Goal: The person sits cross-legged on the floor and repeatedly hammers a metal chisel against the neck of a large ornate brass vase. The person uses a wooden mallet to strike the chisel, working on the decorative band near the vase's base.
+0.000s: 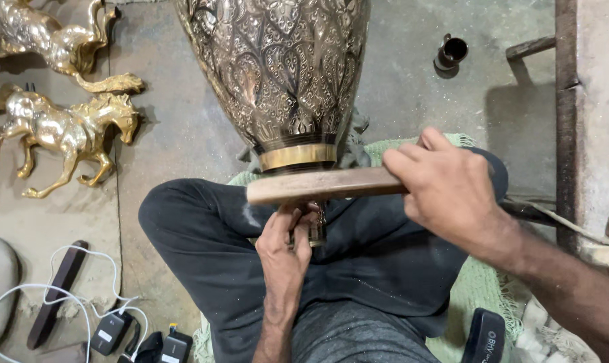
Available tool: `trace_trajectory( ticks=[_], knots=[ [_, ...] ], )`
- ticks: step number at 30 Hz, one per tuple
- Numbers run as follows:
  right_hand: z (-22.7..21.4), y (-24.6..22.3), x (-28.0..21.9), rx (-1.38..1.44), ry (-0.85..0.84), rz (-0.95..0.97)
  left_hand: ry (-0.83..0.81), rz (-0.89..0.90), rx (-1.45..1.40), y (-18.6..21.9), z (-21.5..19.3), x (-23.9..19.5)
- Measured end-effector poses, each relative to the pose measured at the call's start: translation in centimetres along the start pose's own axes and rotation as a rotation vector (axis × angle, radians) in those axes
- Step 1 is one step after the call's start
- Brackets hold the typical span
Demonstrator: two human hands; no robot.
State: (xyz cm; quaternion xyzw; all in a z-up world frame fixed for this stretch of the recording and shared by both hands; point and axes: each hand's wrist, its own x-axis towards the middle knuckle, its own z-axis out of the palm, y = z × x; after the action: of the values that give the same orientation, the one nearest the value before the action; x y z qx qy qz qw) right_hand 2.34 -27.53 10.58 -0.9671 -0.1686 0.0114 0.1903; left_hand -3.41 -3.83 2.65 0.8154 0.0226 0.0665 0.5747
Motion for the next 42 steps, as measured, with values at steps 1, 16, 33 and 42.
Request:
trace_trajectory(
  ticks=[1,16,33,42],
  knots=[
    [0.0,0.1,-0.1,-0.106,0.000,-0.048,-0.001,-0.007,0.055,0.1,0.0,0.0],
    [0.0,0.2,-1.2,0.172,0.057,0.065,-0.030,0.029,0.092,0.0,-0.2,0.1],
    [3.2,3.1,-7.6,0.366,0.179,0.463,0.019,-0.136,-0.257,-0.4,-6.0,5.5],
    [13.9,2.6,-16.0,1.118,0.442,0.496,-0.520,0.222,0.100,0.1,-0.9,9.9]
  ],
)
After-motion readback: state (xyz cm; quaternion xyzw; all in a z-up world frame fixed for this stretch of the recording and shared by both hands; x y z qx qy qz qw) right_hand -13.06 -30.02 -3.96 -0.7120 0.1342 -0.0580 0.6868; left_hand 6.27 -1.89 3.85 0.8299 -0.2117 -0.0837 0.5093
